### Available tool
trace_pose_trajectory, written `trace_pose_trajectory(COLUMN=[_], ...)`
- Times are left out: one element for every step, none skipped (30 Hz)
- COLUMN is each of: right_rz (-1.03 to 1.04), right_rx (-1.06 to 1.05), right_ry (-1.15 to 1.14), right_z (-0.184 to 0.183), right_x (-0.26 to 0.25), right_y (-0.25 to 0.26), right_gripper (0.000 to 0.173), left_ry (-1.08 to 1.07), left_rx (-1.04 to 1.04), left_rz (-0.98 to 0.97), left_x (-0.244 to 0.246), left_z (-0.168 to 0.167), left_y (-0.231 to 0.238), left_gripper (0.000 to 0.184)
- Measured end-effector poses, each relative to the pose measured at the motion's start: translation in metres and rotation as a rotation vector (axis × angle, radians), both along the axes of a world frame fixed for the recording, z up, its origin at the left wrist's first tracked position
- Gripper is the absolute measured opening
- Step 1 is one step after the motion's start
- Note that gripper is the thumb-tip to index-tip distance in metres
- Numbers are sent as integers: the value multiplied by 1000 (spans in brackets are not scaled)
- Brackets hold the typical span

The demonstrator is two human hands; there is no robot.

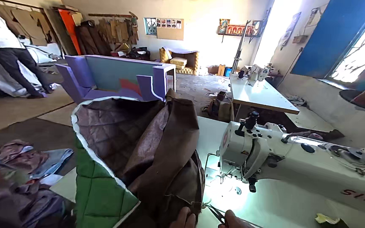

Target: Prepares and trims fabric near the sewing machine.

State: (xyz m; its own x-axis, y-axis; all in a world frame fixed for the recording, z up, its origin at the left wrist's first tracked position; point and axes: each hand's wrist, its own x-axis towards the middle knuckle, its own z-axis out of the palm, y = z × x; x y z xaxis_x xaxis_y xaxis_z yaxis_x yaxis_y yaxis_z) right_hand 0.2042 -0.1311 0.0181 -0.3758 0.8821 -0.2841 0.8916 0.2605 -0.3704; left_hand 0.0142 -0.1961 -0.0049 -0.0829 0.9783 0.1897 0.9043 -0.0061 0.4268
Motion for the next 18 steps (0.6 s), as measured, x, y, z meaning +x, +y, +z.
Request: trace_pose_trajectory(right_rz=[39,76,109,130,142,149,151,150,148,144,141,135,128,123,120,123,127,134], right_rx=[2,-6,-11,-9,-13,-8,-6,-5,8,10,21,26,23,27,33,55,73,87], right_ry=[12,19,20,19,10,0,-12,-20,-18,-20,-19,-25,-29,-26,-24,-22,-22,-27], right_z=[0,1,2,0,-1,-3,-5,-6,-9,-10,-12,-12,-11,-10,-10,-11,-12,-12], right_x=[-2,-4,-7,-9,-12,-14,-16,-18,-18,-19,-19,-20,-20,-20,-21,-21,-21,-22], right_y=[-2,-4,-5,-6,-7,-7,-7,-7,-7,-6,-6,-6,-6,-6,-6,-6,-5,-5], right_gripper=[42,40,38,37,37,38,39,40,42,43,44,44,44,44,44,43,43,43], left_ry=[6,21,29,42,66,90,111,113,112,104,96,96,105,115,118,120,119,115], left_rx=[31,63,75,93,108,121,139,136,132,123,119,122,131,145,148,156,158,152], left_rz=[-12,-20,-21,-14,-2,12,23,26,28,30,30,29,31,37,41,40,40,39], left_x=[0,1,1,3,3,5,5,5,5,5,5,5,5,6,6,5,5,5], left_z=[-2,-5,-6,-7,-8,-9,-11,-11,-11,-11,-10,-10,-10,-11,-12,-14,-14,-13], left_y=[-3,-5,-7,-8,-9,-10,-9,-9,-8,-8,-8,-8,-8,-8,-7,-6,-6,-6], left_gripper=[22,22,23,23,23,22,21,20,18,17,16,15,14,13,13,13,13,13])
